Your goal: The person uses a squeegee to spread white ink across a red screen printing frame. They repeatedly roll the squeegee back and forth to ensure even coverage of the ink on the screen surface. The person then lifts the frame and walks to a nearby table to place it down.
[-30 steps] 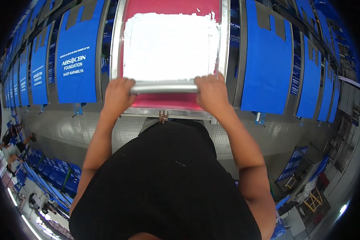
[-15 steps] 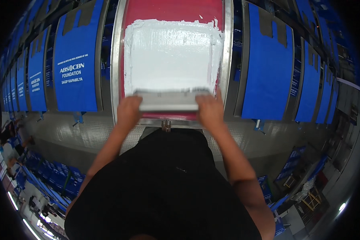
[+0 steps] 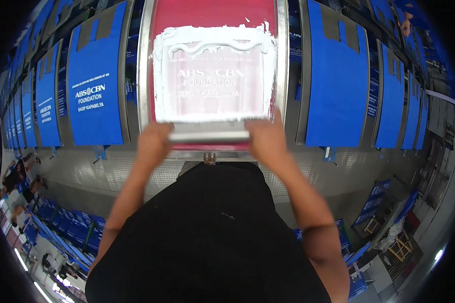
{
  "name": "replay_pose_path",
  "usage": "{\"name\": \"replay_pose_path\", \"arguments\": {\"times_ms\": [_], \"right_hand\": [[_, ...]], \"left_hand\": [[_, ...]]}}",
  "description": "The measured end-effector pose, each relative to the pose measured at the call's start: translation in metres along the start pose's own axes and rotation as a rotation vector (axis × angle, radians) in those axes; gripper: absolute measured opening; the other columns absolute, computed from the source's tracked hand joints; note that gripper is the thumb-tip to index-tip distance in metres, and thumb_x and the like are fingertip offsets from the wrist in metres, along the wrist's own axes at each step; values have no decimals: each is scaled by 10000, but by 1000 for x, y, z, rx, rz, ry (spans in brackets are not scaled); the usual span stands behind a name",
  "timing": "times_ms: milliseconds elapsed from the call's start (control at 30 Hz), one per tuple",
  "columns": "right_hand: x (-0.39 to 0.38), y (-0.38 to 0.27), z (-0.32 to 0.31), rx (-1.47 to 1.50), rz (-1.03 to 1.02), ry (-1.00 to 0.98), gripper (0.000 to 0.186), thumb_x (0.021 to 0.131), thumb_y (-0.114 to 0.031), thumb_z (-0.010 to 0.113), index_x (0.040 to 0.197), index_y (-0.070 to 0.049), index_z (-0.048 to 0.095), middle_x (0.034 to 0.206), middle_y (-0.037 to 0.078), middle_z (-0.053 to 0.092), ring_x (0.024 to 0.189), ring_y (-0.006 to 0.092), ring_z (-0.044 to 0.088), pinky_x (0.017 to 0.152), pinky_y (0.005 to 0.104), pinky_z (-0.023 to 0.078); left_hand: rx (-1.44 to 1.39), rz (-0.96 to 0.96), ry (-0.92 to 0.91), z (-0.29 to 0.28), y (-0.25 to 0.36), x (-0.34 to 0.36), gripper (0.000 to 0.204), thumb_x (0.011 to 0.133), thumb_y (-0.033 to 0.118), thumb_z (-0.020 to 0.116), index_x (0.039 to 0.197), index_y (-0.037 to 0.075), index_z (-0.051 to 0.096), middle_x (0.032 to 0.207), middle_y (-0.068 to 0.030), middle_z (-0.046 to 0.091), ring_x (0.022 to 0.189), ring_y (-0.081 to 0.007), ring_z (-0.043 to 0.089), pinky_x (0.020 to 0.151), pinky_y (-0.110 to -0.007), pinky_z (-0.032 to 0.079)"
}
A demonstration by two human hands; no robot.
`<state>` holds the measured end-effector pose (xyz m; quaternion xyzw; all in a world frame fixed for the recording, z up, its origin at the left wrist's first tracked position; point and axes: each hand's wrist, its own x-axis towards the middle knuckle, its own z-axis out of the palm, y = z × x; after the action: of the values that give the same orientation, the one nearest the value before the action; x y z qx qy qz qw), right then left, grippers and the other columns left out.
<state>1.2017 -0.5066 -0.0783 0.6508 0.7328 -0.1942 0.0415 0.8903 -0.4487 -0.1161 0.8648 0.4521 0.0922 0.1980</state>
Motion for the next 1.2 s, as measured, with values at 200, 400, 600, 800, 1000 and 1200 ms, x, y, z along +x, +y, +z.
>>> {"name": "replay_pose_path", "arguments": {"times_ms": [200,400,600,800,1000,1200], "right_hand": [[92,41,15,-99,12,114,354,664,-84,644,1009,-150,690,947,90,697,950,234,647,1096,530,257],[192,58,-71,-138,9,122,359,677,-101,579,1013,-152,693,904,115,689,920,323,636,774,406,513],[6,-1,-6,-40,-11,-8,419,617,-15,644,1019,-132,678,908,116,689,907,276,637,1106,522,273],[104,36,-3,-185,55,-20,424,679,-96,643,1095,-171,669,953,84,696,939,235,651,1070,496,294],[181,55,-70,-132,32,121,395,677,-124,593,1061,-163,675,919,101,696,903,281,657,828,401,497],[-2,0,4,-23,8,8,417,626,-19,640,1027,-129,673,843,89,687,878,258,639,1111,535,250]], "left_hand": [[82,-217,-104,1,-27,93,385,646,95,714,1026,119,665,928,-164,654,855,-336,621,763,-423,512],[184,-105,-8,-48,-65,203,416,726,376,754,1029,100,682,790,-156,678,773,-323,664,732,-410,522],[57,6,61,12,-9,-3,391,584,8,715,956,116,662,935,-109,664,861,-288,635,777,-400,516],[99,-189,2,4,-31,102,293,657,120,708,949,124,707,807,-142,667,775,-317,642,710,-430,524],[153,-105,-9,-51,-53,194,313,745,370,734,920,114,690,820,-131,688,787,-315,665,710,-411,528],[15,-53,-27,4,-2,3,335,608,16,710,933,78,656,914,-116,655,881,-293,604,804,-403,500]]}}
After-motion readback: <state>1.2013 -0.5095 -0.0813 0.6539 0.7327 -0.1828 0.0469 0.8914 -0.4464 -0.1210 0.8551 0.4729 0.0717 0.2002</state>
